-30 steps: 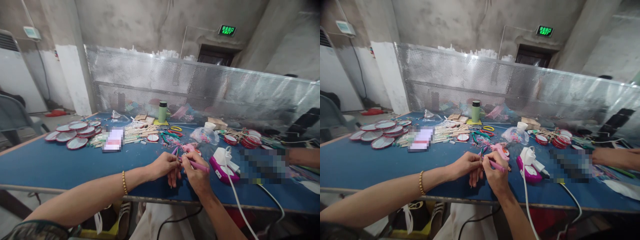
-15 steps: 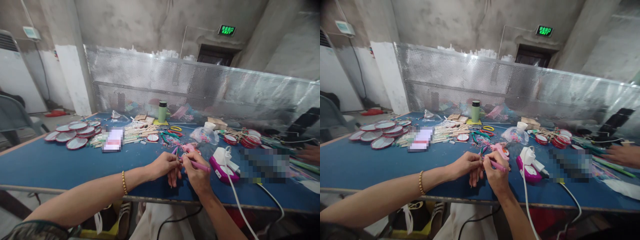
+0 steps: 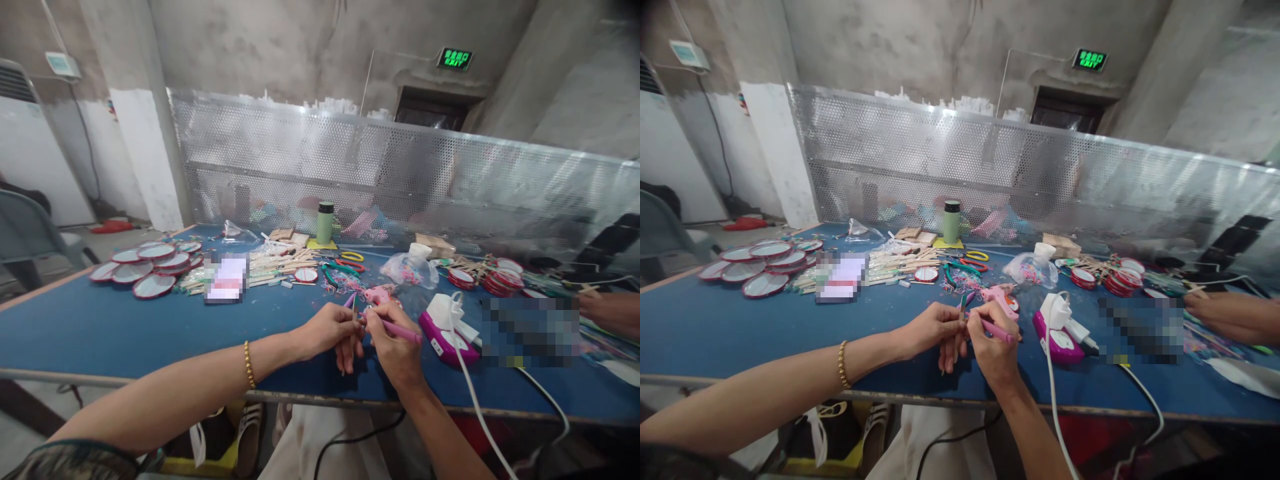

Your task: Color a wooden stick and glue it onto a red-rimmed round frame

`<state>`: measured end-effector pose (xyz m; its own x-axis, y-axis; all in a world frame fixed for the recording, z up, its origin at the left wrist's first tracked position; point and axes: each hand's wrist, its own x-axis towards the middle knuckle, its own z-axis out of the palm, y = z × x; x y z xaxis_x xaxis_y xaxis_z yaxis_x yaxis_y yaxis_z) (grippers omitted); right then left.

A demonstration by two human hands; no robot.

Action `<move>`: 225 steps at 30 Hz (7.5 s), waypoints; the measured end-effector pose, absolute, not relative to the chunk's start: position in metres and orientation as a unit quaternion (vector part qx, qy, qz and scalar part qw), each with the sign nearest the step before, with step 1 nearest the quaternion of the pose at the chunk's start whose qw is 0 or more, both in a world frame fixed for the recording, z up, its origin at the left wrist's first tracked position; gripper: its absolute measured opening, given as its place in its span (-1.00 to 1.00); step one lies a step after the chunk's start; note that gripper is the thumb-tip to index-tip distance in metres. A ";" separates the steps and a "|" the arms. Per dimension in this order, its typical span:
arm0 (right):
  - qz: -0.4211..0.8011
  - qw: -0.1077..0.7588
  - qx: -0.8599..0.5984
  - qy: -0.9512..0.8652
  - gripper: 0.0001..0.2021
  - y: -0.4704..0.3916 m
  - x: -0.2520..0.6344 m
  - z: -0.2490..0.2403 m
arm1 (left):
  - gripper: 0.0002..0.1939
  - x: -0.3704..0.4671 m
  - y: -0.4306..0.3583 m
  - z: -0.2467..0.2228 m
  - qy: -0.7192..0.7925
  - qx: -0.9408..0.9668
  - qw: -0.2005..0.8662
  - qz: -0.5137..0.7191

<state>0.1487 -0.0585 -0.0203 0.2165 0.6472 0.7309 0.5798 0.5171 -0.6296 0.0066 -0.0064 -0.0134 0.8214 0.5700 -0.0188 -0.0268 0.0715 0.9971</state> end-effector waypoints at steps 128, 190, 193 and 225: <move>0.017 0.604 -0.484 -0.633 -0.79 -0.058 0.148 -0.020 | -0.57 0.007 -0.007 -0.011 0.204 0.652 0.698 0.214; 0.109 0.691 -0.496 -0.514 -0.81 -0.049 0.147 -0.020 | -0.85 0.005 -0.011 0.005 0.362 0.656 0.631 0.202; 0.123 0.709 -0.480 -0.502 -0.83 -0.049 0.145 -0.020 | -0.86 0.000 -0.019 0.006 0.402 0.651 0.612 0.201; 0.120 0.706 -0.430 -0.550 -0.79 -0.057 0.127 -0.048 | -0.61 -0.004 -0.048 -0.028 0.266 0.660 0.622 0.328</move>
<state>0.1265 -0.0566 -0.0485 0.3659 0.6431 0.6727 0.3034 0.6009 -0.7395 -0.0035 -0.0476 -0.0280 0.6425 0.7595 0.1023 -0.0571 -0.0856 0.9947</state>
